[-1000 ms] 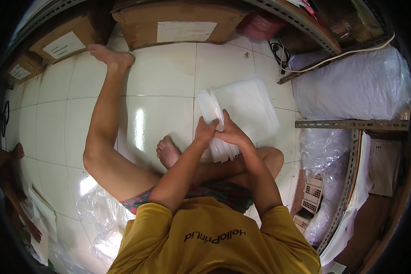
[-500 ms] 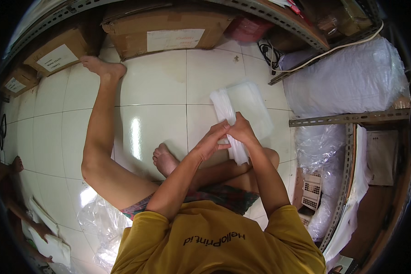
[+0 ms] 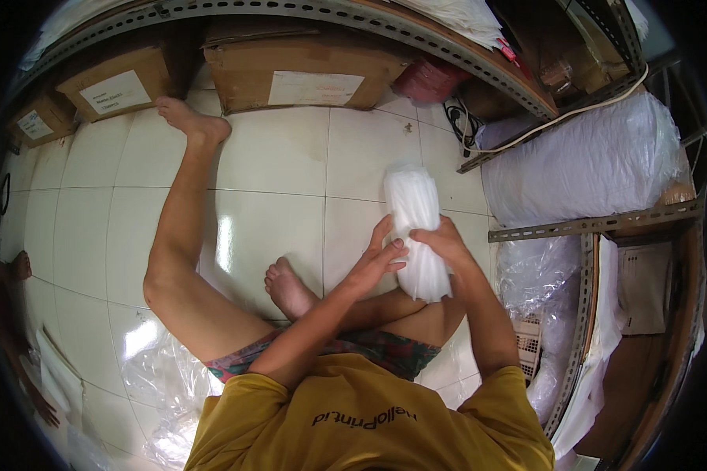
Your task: The person sits on the floor and repeatedly folds white sheets by hand. They pick up a sheet, fold it in half, then fold it again, and place the folded stack on a nearby metal shelf. The process is repeated continuously.
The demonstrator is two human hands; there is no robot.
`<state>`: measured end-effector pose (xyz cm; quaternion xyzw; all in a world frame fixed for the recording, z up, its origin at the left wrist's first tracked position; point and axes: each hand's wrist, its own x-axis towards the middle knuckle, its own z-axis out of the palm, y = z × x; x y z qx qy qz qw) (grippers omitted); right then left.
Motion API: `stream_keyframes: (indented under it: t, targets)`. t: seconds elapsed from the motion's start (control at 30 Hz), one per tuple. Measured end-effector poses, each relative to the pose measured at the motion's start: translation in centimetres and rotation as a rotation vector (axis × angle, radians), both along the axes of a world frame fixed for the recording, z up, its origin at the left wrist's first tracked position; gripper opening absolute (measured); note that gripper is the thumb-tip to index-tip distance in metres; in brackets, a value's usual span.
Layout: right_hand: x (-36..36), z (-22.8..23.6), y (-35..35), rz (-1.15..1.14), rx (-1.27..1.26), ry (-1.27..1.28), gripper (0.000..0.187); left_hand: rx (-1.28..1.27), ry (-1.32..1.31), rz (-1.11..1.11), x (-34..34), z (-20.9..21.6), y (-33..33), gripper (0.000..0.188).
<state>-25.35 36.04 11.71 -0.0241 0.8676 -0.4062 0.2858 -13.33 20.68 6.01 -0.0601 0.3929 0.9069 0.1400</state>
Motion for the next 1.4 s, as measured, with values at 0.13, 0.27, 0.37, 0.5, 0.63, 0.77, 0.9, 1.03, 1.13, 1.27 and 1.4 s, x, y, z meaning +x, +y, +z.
stream_keyframes:
  t: [0.13,0.27,0.37,0.5,0.63,0.77,0.9,1.03,1.13,1.27,1.4]
  targets:
    - [-0.4,6.3,0.1,0.211,0.340,0.377,0.044,-0.023,0.054,-0.023,0.4,0.0,-1.5,0.068]
    - [-2.7,15.2,3.3,0.216,0.548,0.626,0.040,0.011,-0.090,0.181,1.6,-4.1,-3.9,0.066]
    - [-2.2,18.0,3.9,0.112,0.582,0.455,0.038,0.118,-0.207,0.407,1.8,-5.9,-5.0,0.060]
    - [-1.1,16.5,-1.3,0.138,0.536,0.246,0.050,0.280,-0.199,0.442,3.6,-12.6,-4.2,0.060]
    - [3.6,14.2,-2.0,0.378,0.640,0.550,0.054,0.162,-0.207,0.364,6.6,-6.9,-4.5,0.065]
    - [3.7,19.0,-5.4,0.388,0.492,0.471,0.049,-0.113,-0.205,0.381,10.6,-6.0,-7.1,0.070]
    - [-1.5,24.1,-5.8,0.274,0.334,0.471,0.043,0.259,-0.324,0.372,8.2,-1.6,-8.3,0.073]
    - [1.7,23.5,-3.2,0.295,0.299,0.617,0.035,-0.219,-0.134,0.414,7.3,-11.3,-7.2,0.078]
    - [4.2,27.0,-3.5,0.328,0.303,0.652,0.036,0.380,-0.093,0.445,5.7,-5.2,-7.9,0.083]
    - [6.4,30.0,-4.0,0.375,0.308,0.602,0.034,0.667,-0.021,0.325,6.4,-7.7,-7.3,0.090]
    - [7.5,34.6,-4.7,0.255,0.228,0.593,0.037,0.540,0.274,0.117,4.6,-7.8,-5.5,0.102]
